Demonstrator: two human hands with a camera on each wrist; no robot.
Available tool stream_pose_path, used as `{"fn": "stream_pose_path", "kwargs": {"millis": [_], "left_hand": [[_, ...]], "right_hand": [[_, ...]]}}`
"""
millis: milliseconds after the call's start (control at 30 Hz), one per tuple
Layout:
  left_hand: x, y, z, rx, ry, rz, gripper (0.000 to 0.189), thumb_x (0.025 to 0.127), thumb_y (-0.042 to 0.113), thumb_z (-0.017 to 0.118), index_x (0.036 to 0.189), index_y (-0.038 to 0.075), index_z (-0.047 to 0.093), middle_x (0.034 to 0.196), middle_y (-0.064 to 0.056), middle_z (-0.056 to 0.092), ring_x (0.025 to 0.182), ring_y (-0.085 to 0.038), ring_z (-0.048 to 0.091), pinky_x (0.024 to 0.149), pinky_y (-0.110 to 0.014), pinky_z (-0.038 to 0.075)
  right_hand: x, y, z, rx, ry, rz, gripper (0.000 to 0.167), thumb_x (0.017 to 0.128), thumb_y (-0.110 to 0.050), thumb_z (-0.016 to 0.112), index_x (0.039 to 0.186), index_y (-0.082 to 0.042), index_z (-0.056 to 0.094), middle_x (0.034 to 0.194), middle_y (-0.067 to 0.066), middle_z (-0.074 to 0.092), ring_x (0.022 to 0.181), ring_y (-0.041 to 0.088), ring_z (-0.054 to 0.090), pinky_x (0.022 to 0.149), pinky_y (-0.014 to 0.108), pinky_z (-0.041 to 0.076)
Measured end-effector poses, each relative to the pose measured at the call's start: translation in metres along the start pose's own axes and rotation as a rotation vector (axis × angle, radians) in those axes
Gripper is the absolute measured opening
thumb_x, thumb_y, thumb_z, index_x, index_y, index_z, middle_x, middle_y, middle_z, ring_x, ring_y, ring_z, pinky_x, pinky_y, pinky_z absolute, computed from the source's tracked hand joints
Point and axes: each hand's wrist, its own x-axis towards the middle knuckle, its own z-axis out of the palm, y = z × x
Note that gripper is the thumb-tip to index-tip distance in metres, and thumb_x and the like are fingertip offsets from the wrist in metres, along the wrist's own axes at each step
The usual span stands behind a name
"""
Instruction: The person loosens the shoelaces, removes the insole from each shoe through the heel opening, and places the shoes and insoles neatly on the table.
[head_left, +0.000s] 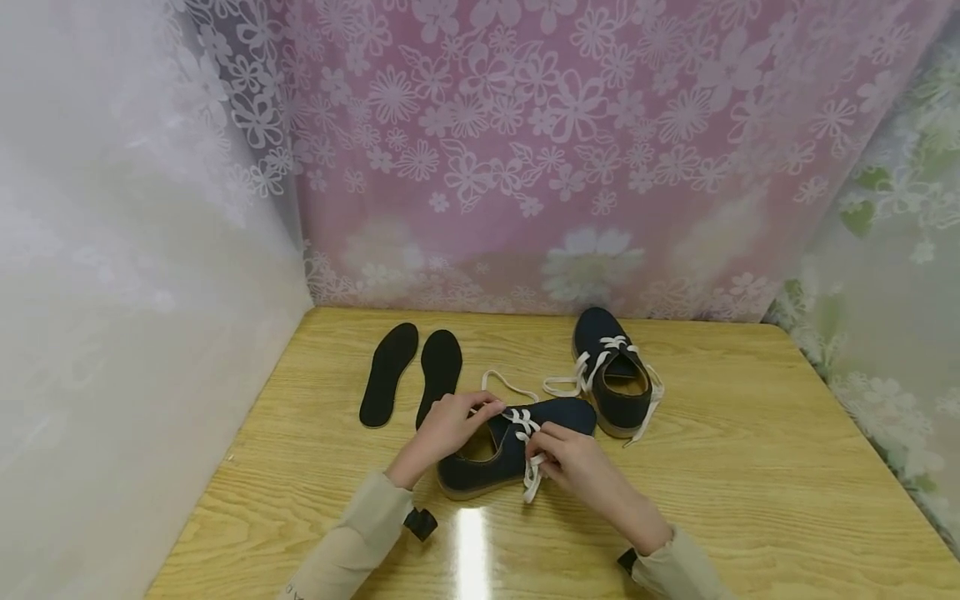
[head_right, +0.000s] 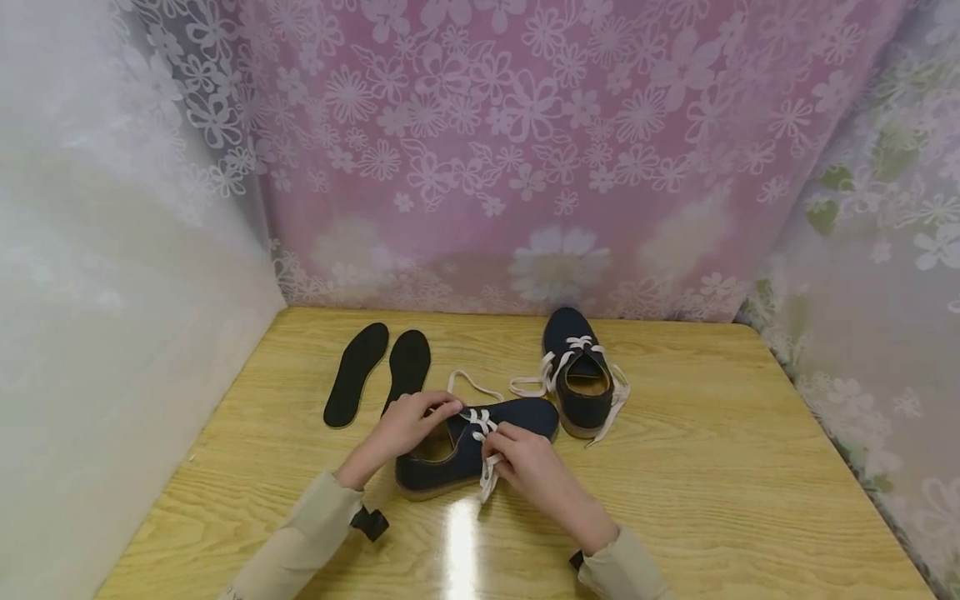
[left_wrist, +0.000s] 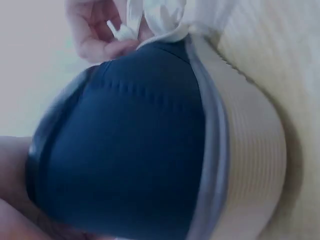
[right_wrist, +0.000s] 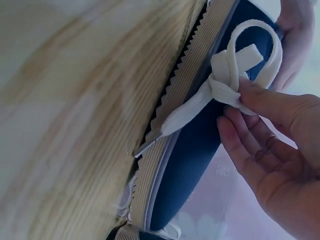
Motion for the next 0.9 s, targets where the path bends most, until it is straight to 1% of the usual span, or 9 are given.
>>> {"fn": "stream_pose_path", "kwargs": {"millis": [100, 267, 400, 533, 600, 700, 767, 833, 900], "left_hand": [[-0.009, 0.003, 0.000, 0.001, 0.011, -0.019, 0.038, 0.105, 0.045, 0.051, 0.123, 0.020, 0.072, 0.106, -0.001, 0.076, 0.094, -0.022, 0.071, 0.071, -0.033, 0.052], [-0.018, 0.012, 0.003, -0.002, 0.013, -0.037, 0.039, 0.107, 0.043, 0.049, 0.126, 0.015, 0.068, 0.105, -0.004, 0.075, 0.097, -0.024, 0.070, 0.076, -0.038, 0.050], [-0.022, 0.017, 0.009, -0.022, 0.020, -0.066, 0.040, 0.107, 0.043, 0.049, 0.128, 0.012, 0.065, 0.108, -0.006, 0.074, 0.098, -0.024, 0.069, 0.080, -0.043, 0.049], [-0.024, 0.021, 0.017, -0.057, 0.031, -0.090, 0.043, 0.106, 0.046, 0.050, 0.126, 0.010, 0.062, 0.105, -0.007, 0.073, 0.094, -0.021, 0.070, 0.075, -0.037, 0.052], [-0.024, 0.022, 0.021, -0.096, 0.032, -0.088, 0.044, 0.106, 0.047, 0.050, 0.125, 0.008, 0.060, 0.104, -0.008, 0.072, 0.091, -0.021, 0.069, 0.071, -0.034, 0.052], [-0.024, 0.021, 0.024, -0.133, 0.021, -0.075, 0.046, 0.106, 0.049, 0.049, 0.124, 0.007, 0.059, 0.109, -0.009, 0.070, 0.093, -0.021, 0.069, 0.072, -0.032, 0.053], [-0.024, 0.020, 0.022, -0.114, 0.017, -0.060, 0.044, 0.107, 0.047, 0.046, 0.122, 0.009, 0.061, 0.108, -0.007, 0.070, 0.092, -0.020, 0.068, 0.073, -0.033, 0.052], [-0.022, 0.017, 0.017, -0.053, 0.036, -0.041, 0.040, 0.109, 0.042, 0.046, 0.120, 0.010, 0.066, 0.108, -0.006, 0.071, 0.088, -0.020, 0.067, 0.071, -0.033, 0.051], [-0.021, 0.014, 0.008, 0.021, 0.065, -0.021, 0.031, 0.109, 0.032, 0.049, 0.118, 0.012, 0.070, 0.109, -0.006, 0.070, 0.086, -0.020, 0.066, 0.067, -0.032, 0.050]], "right_hand": [[-0.001, 0.004, -0.002, 0.014, 0.002, -0.010, 0.028, 0.080, 0.014, 0.074, 0.088, -0.012, 0.066, 0.085, -0.002, 0.060, 0.067, 0.006, 0.054, 0.059, 0.018, 0.046], [-0.001, 0.009, -0.005, 0.025, 0.014, -0.004, 0.036, 0.073, 0.020, 0.076, 0.087, -0.011, 0.066, 0.083, -0.002, 0.059, 0.065, 0.006, 0.053, 0.058, 0.018, 0.045], [-0.002, 0.013, -0.008, -0.014, 0.030, 0.006, 0.038, 0.071, 0.020, 0.077, 0.085, -0.013, 0.066, 0.080, -0.004, 0.059, 0.063, 0.004, 0.052, 0.055, 0.016, 0.043], [-0.004, 0.018, -0.012, -0.040, 0.038, 0.023, 0.040, 0.069, 0.021, 0.076, 0.082, -0.015, 0.066, 0.078, -0.005, 0.059, 0.063, 0.005, 0.052, 0.054, 0.018, 0.043], [-0.005, 0.021, -0.015, -0.042, 0.036, 0.040, 0.040, 0.069, 0.021, 0.076, 0.081, -0.015, 0.065, 0.078, -0.005, 0.060, 0.063, 0.005, 0.052, 0.055, 0.019, 0.044], [-0.008, 0.026, -0.018, -0.044, 0.028, 0.073, 0.040, 0.071, 0.020, 0.077, 0.081, -0.016, 0.065, 0.080, -0.006, 0.062, 0.063, 0.004, 0.053, 0.055, 0.021, 0.045], [-0.009, 0.028, -0.019, -0.045, 0.013, 0.092, 0.039, 0.072, 0.019, 0.078, 0.082, -0.016, 0.066, 0.081, -0.006, 0.063, 0.064, 0.003, 0.053, 0.055, 0.021, 0.046], [-0.010, 0.029, -0.020, -0.044, 0.000, 0.103, 0.038, 0.073, 0.017, 0.078, 0.083, -0.017, 0.066, 0.082, -0.007, 0.064, 0.065, 0.003, 0.054, 0.056, 0.021, 0.047], [-0.011, 0.029, -0.020, -0.047, -0.012, 0.110, 0.036, 0.073, 0.016, 0.079, 0.083, -0.017, 0.066, 0.082, -0.007, 0.063, 0.066, 0.003, 0.055, 0.057, 0.021, 0.048]]}}
